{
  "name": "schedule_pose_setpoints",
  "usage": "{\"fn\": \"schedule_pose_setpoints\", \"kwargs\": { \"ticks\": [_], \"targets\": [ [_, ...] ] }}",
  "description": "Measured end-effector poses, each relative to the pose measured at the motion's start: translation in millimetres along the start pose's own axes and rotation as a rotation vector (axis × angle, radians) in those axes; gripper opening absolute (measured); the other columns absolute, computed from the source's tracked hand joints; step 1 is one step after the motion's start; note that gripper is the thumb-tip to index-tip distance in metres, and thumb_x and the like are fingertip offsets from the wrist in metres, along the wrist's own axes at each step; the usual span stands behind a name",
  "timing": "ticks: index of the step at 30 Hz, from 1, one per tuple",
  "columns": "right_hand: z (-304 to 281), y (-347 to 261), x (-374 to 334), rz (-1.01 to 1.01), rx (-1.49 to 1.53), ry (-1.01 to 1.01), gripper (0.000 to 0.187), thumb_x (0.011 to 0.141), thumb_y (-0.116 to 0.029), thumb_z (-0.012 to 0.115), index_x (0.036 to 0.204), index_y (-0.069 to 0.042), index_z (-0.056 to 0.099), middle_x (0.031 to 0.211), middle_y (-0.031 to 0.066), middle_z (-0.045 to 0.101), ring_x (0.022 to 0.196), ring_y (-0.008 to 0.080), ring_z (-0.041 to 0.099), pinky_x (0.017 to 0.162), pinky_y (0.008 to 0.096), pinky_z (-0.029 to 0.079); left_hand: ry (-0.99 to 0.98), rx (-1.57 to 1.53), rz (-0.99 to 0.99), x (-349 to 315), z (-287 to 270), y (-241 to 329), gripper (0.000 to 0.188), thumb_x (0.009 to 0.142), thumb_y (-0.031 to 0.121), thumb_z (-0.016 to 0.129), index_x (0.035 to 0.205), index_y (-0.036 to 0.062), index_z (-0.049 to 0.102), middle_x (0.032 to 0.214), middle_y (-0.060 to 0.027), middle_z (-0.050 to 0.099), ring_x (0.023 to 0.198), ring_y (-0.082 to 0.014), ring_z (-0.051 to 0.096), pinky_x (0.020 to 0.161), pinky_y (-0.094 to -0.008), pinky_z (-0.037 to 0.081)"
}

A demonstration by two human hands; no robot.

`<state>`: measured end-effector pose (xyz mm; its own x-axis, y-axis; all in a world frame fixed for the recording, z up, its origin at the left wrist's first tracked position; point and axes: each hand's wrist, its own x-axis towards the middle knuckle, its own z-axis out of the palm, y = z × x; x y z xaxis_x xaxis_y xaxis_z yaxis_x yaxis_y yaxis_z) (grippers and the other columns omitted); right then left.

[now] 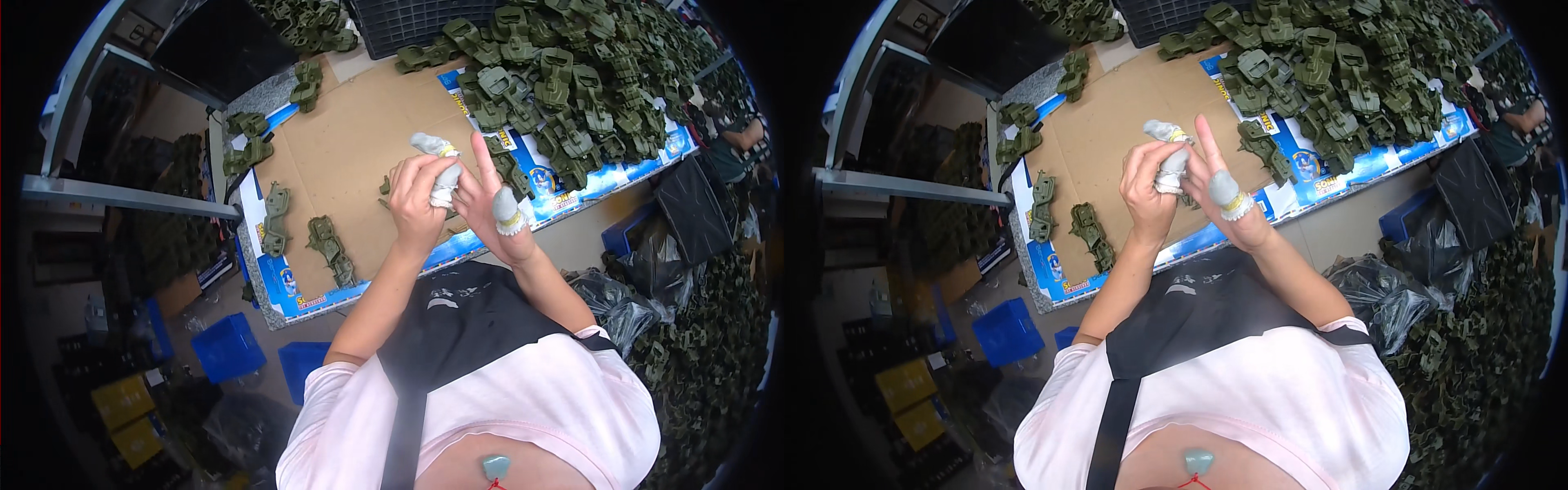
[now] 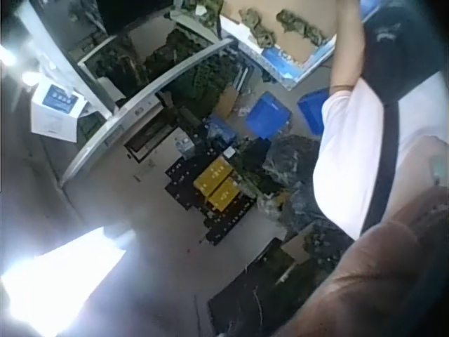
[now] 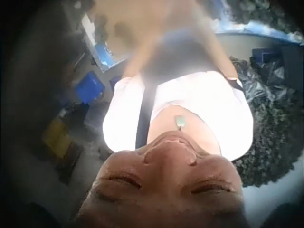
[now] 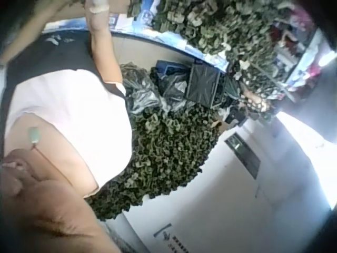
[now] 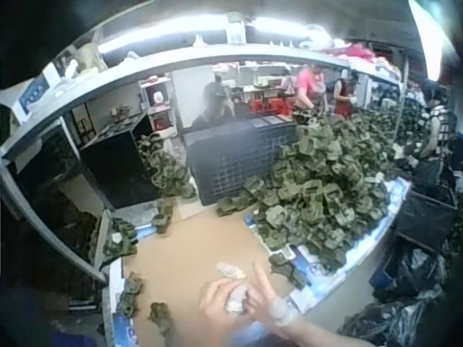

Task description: The person assembles green tactical pouches by hand, inserting small plastic clips into the pouches and placing the finished units into a blue bin. The person works at a table covered with cardboard and piles of gear components.

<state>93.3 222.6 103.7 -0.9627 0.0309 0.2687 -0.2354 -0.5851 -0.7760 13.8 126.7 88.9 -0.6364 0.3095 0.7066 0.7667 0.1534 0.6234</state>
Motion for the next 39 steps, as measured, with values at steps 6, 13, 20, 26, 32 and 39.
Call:
{"fn": "schedule_pose_setpoints", "kwargs": {
  "ticks": [6, 13, 20, 26, 32, 39],
  "targets": [
    [-11.5, 5.4, -2.3, -0.082, -1.068, -0.148, 0.096, 0.080, -0.062, 0.044, 0.140, -0.013, -0.015, 0.144, 0.0216, 0.013, 0.133, 0.0328, 0.017, 0.107, 0.0429, 0.012, -0.001, -0.139, -0.066, -11.2, -8.8, 12.0, 0.018, 0.072, 0.012, 0.065, 0.084, 0.0007, 0.058, 0.083, -0.0108, 0.057, 0.074, -0.0259, 0.056, 0.065, -0.0340, 0.045],
    [12.3, 7.1, 7.0, 0.114, 0.324, 0.190, 0.091, 0.080, -0.065, 0.040, 0.140, -0.023, -0.014, 0.143, 0.0238, 0.016, 0.131, 0.0303, 0.023, 0.105, 0.0450, 0.016, -0.056, -1.227, -0.828, -39.2, -7.1, -18.2, 0.010, 0.082, 0.008, 0.058, 0.091, 0.0032, 0.056, 0.087, 0.0006, 0.056, 0.079, -0.0113, 0.052, 0.073, -0.0227, 0.042],
    [13.4, 13.5, 9.4, -0.122, -1.801, -0.161, 0.056, 0.074, -0.015, 0.059, 0.128, -0.024, 0.045, 0.124, 0.0173, 0.038, 0.129, 0.0443, 0.016, 0.098, 0.0644, 0.016, 0.027, 0.066, -0.206, 10.8, -70.7, 1.0, 0.025, 0.068, 0.005, 0.065, 0.093, 0.0065, 0.061, 0.083, -0.0035, 0.055, 0.080, -0.0175, 0.053, 0.070, -0.0289, 0.041],
    [6.8, 5.7, 10.6, -0.148, -1.908, -0.201, 0.023, 0.073, -0.010, 0.054, 0.094, -0.011, 0.063, 0.115, 0.0185, 0.044, 0.128, 0.0441, 0.021, 0.098, 0.0658, 0.017, -0.385, 0.363, 0.112, 22.9, -48.8, -5.2, 0.029, 0.061, 0.001, 0.064, 0.089, 0.0092, 0.065, 0.080, -0.0032, 0.055, 0.078, -0.0209, 0.054, 0.071, -0.0318, 0.036],
    [3.8, 15.1, 1.2, 0.033, -1.868, -0.390, 0.022, 0.074, -0.011, 0.054, 0.095, -0.007, 0.061, 0.116, 0.0200, 0.043, 0.127, 0.0421, 0.024, 0.102, 0.0583, 0.020, -0.262, 0.278, 0.156, -5.8, -41.3, -17.1, 0.025, 0.061, 0.002, 0.065, 0.085, 0.0060, 0.061, 0.081, -0.0060, 0.056, 0.078, -0.0230, 0.055, 0.073, -0.0328, 0.038],
    [-10.8, 41.2, -3.6, 0.106, -0.152, -0.034, 0.077, 0.085, -0.047, 0.047, 0.140, -0.010, 0.007, 0.141, 0.0176, 0.020, 0.130, 0.0289, 0.024, 0.106, 0.0398, 0.017, -0.047, -0.034, -0.308, -41.9, -35.4, -23.7, 0.022, 0.068, 0.004, 0.066, 0.088, 0.0030, 0.057, 0.086, -0.0053, 0.059, 0.080, -0.0190, 0.055, 0.077, -0.0308, 0.041]
  ]
}}
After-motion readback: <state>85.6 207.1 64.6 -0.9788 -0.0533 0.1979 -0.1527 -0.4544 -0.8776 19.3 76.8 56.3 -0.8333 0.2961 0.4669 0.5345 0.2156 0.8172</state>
